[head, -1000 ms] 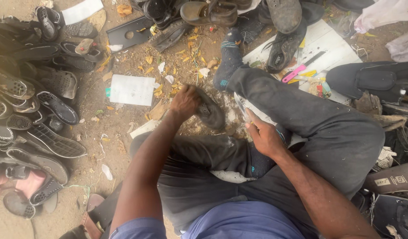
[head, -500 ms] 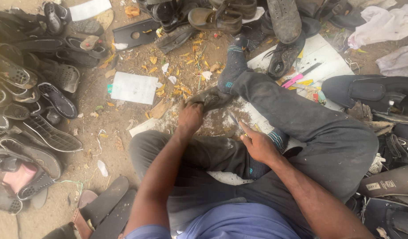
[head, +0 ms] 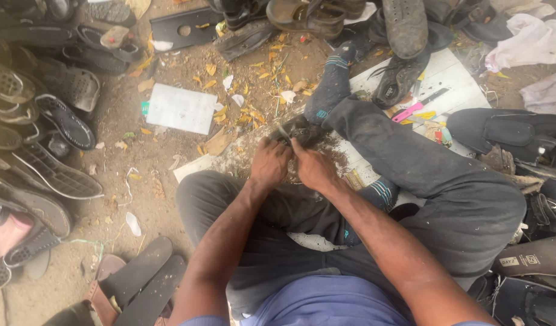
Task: The person sits on the ground and uses a knife to scrape and clean the sole of a black shoe. They hold the shoe with one hand and use the tool to remove material from the bottom surface.
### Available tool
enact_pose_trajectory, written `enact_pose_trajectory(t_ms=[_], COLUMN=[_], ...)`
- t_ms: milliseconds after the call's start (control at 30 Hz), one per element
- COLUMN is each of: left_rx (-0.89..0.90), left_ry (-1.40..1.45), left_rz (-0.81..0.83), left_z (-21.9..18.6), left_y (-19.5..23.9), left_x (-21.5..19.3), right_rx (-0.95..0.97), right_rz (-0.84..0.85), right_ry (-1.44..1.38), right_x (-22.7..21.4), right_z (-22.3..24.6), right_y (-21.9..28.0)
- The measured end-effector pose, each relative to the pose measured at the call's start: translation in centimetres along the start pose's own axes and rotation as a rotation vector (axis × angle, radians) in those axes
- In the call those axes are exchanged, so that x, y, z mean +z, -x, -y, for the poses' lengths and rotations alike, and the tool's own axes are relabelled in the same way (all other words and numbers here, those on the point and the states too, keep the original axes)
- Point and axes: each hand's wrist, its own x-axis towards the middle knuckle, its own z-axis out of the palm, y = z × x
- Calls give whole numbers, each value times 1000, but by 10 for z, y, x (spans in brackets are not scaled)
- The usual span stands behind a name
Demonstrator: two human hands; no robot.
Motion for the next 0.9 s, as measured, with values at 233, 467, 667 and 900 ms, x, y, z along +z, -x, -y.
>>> enact_pose_trajectory(t_ms=[233,467,667,900], left_rx=[-159,-83,-158,-109], left_ry=[-7,49,75,81], left_rz=[1,-88,-67,-88], left_z=[0,-3,-1,-5], left_y=[-9,-7,-9,-7], left_x=[-2,-4,-6,-6], right_rx=[73,-31,76,-51], right_rz=[21,-93,15,-138], right_ry=[92,131,163,124], right_x=[-9,10,-1,14], right_z=[11,8,7,3], right_y=[58,1,52,-3])
